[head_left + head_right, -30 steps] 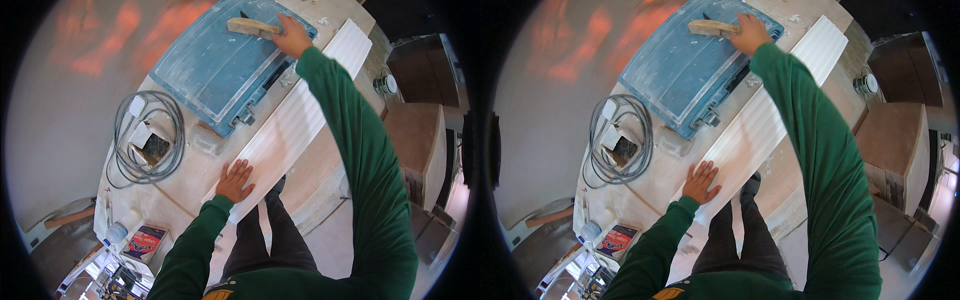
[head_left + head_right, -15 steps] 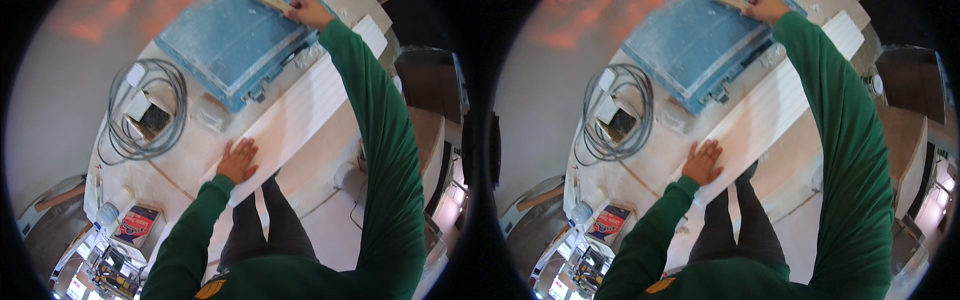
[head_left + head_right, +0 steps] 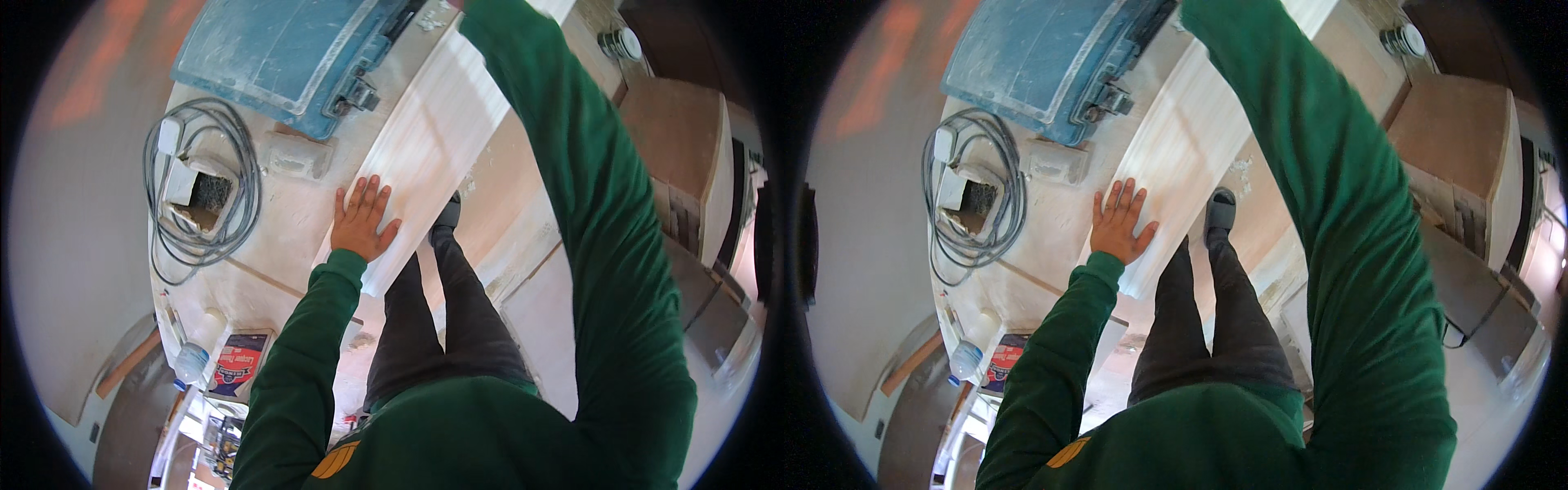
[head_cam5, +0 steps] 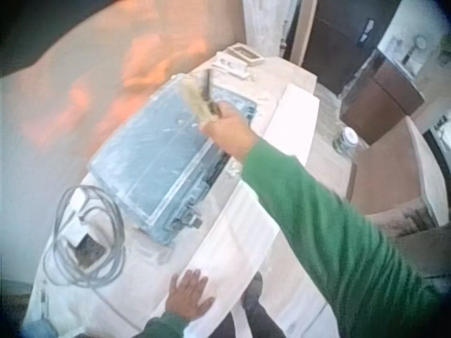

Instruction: The person picks up a long white decorative molding, places it on a workbench, and uses a sanding block to smooth its edges. After sanding, the person carries the molding to a cabinet and fits it into a vertical slot to check the alignment.

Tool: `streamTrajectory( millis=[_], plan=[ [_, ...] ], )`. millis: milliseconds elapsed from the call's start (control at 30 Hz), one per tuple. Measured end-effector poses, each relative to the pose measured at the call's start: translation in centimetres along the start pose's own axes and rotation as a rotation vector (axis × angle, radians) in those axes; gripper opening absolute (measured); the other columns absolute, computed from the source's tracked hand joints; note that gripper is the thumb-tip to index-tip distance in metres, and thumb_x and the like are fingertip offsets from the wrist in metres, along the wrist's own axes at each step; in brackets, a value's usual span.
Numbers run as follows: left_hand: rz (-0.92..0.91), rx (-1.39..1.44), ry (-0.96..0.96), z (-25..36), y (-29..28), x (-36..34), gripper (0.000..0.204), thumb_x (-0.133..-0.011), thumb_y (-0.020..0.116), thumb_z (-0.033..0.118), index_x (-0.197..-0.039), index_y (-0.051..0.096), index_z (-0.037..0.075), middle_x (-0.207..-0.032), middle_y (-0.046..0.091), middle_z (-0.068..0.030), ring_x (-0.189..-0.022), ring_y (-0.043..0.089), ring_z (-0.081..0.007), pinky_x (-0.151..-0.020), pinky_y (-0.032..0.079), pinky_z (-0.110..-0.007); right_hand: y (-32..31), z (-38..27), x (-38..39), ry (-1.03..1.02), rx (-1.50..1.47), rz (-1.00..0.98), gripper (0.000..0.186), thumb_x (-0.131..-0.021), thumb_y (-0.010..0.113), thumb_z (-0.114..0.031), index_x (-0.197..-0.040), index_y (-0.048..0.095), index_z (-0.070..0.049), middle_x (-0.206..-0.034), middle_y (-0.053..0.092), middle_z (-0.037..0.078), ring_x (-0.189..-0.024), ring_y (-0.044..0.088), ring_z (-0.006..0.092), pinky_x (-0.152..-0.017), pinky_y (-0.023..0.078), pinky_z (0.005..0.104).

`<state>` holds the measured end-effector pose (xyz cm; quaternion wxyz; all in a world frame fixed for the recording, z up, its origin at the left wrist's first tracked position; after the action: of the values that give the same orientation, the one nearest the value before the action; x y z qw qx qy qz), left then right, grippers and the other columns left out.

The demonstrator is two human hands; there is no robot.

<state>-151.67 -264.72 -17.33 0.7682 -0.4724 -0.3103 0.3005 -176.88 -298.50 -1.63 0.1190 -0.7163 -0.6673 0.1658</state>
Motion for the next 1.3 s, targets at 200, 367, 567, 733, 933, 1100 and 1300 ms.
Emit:
streamTrajectory(
  millis=[200, 367, 567, 733, 933, 1100, 1300],
  plan=[
    [0.043, -0.023, 0.063, 1.7, 0.4, -1.2, 0.073, -0.095, 0.058, 0.051, -0.157, 0.04, 0.017, -0.168, 0.028, -0.0098, -0.156, 0.021, -0.0308, -0.125, 0.007, -0.059, -10.4, 5.5, 23.1, 0.223, -0.863, 0.381, 0.042, -0.093, 0.065, -0.011, -0.131, 0.056, 0.003, -0.117, 0.066, 0.014, -0.106, 0.067, 0.0263, -0.095, 0.054, 0.0376],
    [0.045, -0.066, 0.056, 1.7, -0.1, -1.3, 0.073, -0.094, 0.06, 0.048, -0.156, 0.042, 0.014, -0.167, 0.027, -0.0133, -0.155, 0.021, -0.034, -0.124, 0.008, -0.06, -3.6, 12.8, 43.2, 0.702, -1.069, 0.524, 0.038, -0.095, 0.063, -0.007, -0.13, 0.052, 0.003, -0.115, 0.064, 0.013, -0.104, 0.067, 0.025, -0.093, 0.054, 0.0378],
    [0.082, -0.111, 0.095, 2.4, -0.1, -1.7, 0.073, -0.094, 0.061, 0.047, -0.156, 0.041, 0.012, -0.166, 0.03, -0.0155, -0.154, 0.024, -0.0364, -0.123, 0.01, -0.061, 2.6, 15.2, 49.8, 0.807, -1.299, 0.62, 0.019, -0.102, 0.062, -0.016, -0.114, 0.059, -0.002, -0.103, 0.064, 0.007, -0.095, 0.065, 0.0185, -0.086, 0.053, 0.0333],
    [0.1, -0.136, 0.117, 2.6, -0.5, -1.6, 0.068, -0.097, 0.057, 0.046, -0.154, 0.044, 0.011, -0.165, 0.03, -0.0209, -0.153, 0.024, -0.0409, -0.122, 0.01, -0.062, 3.2, 17.8, 46.4, 0.726, -1.25, 0.634, 0.021, -0.098, 0.067, -0.021, -0.109, 0.064, -0.004, -0.098, 0.066, 0.002, -0.091, 0.063, 0.0137, -0.082, 0.051, 0.0292],
    [0.105, -0.188, 0.153, 3.1, -0.3, -1.5, 0.063, -0.099, 0.056, 0.044, -0.153, 0.047, 0.012, -0.164, 0.029, -0.0233, -0.152, 0.024, -0.0446, -0.121, 0.013, -0.062, -1.2, 19.5, 39.7, 0.596, -1.207, 0.693, 0.027, -0.095, 0.072, -0.025, -0.11, 0.066, -0.004, -0.098, 0.067, 0.001, -0.088, 0.062, 0.0117, -0.079, 0.049, 0.0282],
    [0.106, -0.16, 0.156, 3.1, -0.3, -1.5, 0.063, -0.098, 0.058, 0.042, -0.154, 0.046, 0.014, -0.164, 0.029, -0.0227, -0.152, 0.024, -0.0442, -0.121, 0.013, -0.062, -5.9, 21.8, 34.3, 0.563, -1.008, 0.694, 0.031, -0.097, 0.069, -0.028, -0.114, 0.066, -0.002, -0.105, 0.067, 0.004, -0.098, 0.063, 0.0148, -0.088, 0.052, 0.0349],
    [0.117, -0.145, 0.156, 3.1, -0.6, -1.4, 0.063, -0.098, 0.059, 0.042, -0.154, 0.047, 0.015, -0.164, 0.03, -0.0223, -0.153, 0.024, -0.0432, -0.121, 0.012, -0.063, -9.3, 22.9, 29.3, 0.457, -0.938, 0.679, 0.032, -0.097, 0.069, -0.026, -0.118, 0.066, -0.001, -0.11, 0.069, 0.006, -0.101, 0.064, 0.017, -0.091, 0.052, 0.0359]
  ],
)
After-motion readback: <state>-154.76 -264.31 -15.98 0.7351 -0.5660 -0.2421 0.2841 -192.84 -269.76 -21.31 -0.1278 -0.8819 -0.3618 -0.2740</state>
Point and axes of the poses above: each hand's wrist, its own x-axis away from the middle knuckle, its own y-axis out of the palm, z = x × y, the point moved 8 cm from there along -x, towards the middle knuckle
